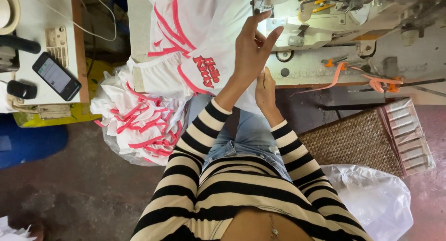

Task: A person is unfolding and stacking white garments with pink trim on a workbench in a sewing factory.

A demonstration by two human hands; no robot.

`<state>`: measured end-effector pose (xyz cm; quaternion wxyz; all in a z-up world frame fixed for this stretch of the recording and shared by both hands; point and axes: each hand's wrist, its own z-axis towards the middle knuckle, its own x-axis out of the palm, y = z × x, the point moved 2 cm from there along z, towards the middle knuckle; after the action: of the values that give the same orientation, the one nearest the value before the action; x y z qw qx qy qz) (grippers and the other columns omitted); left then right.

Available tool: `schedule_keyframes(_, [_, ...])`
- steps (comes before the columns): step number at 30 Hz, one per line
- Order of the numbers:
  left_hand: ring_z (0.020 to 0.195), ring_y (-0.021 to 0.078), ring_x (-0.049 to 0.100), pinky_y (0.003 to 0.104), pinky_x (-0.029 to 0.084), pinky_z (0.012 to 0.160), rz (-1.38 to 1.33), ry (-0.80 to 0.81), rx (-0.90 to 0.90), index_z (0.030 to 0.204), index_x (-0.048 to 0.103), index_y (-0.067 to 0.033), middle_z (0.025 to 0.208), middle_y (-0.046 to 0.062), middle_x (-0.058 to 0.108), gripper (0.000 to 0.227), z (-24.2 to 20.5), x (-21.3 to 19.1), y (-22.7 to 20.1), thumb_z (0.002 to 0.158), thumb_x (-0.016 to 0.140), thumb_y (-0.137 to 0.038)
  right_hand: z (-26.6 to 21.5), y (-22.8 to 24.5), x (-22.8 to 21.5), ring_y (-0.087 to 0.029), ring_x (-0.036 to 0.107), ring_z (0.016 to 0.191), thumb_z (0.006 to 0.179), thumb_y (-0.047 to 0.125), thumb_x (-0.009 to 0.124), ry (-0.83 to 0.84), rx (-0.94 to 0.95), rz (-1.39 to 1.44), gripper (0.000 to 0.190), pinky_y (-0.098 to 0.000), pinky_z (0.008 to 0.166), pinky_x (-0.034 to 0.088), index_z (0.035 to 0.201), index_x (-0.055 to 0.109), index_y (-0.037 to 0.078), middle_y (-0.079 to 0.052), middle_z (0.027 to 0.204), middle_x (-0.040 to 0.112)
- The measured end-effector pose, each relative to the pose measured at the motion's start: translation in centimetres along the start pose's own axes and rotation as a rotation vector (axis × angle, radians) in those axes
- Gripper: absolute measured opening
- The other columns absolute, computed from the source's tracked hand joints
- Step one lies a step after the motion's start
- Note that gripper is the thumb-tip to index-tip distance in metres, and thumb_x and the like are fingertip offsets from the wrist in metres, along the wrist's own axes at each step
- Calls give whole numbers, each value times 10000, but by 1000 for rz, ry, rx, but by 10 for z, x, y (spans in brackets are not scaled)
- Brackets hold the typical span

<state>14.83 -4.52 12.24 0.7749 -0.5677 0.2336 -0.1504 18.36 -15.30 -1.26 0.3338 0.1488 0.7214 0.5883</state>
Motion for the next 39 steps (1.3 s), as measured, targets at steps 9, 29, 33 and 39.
schedule_keyframes(9, [699,156,720,260,622,683,-176,-111,83,1044,759,-73,861,68,751,107,-33,-34,9,972,679,-67,6,-11,-17,-232,444,702,1120,493,272,-51,-35,-125,445,-399,653,347,944,416,110,-92,767,444])
schedule_keyframes(29, [1426,330,500,610,296,1258,756,603,1387,961,727,-85,1224,119,758,104,-40,-79,-87,1063,730,-64,211,-31,-178,-299,427,437,1144,131,223,106,-472,-1399,543,-408,450,302,1512,614,213,-184,1010,658])
schedule_keyframes(33, [814,234,564,369,530,763,594,693,1243,901,595,-74,898,49,583,112,-39,-42,-56,1009,577,-52,220,-46,-176,-375,601,687,1085,188,508,-40,-311,-1162,303,-496,599,448,1371,578,116,-183,1170,656])
schedule_keyframes(39, [1020,219,733,376,623,764,205,635,477,1254,690,-76,1293,90,691,479,-64,1,44,835,603,140,90,30,-166,-253,483,804,1137,13,497,-263,-594,-638,169,-344,739,379,1106,662,9,-128,901,540])
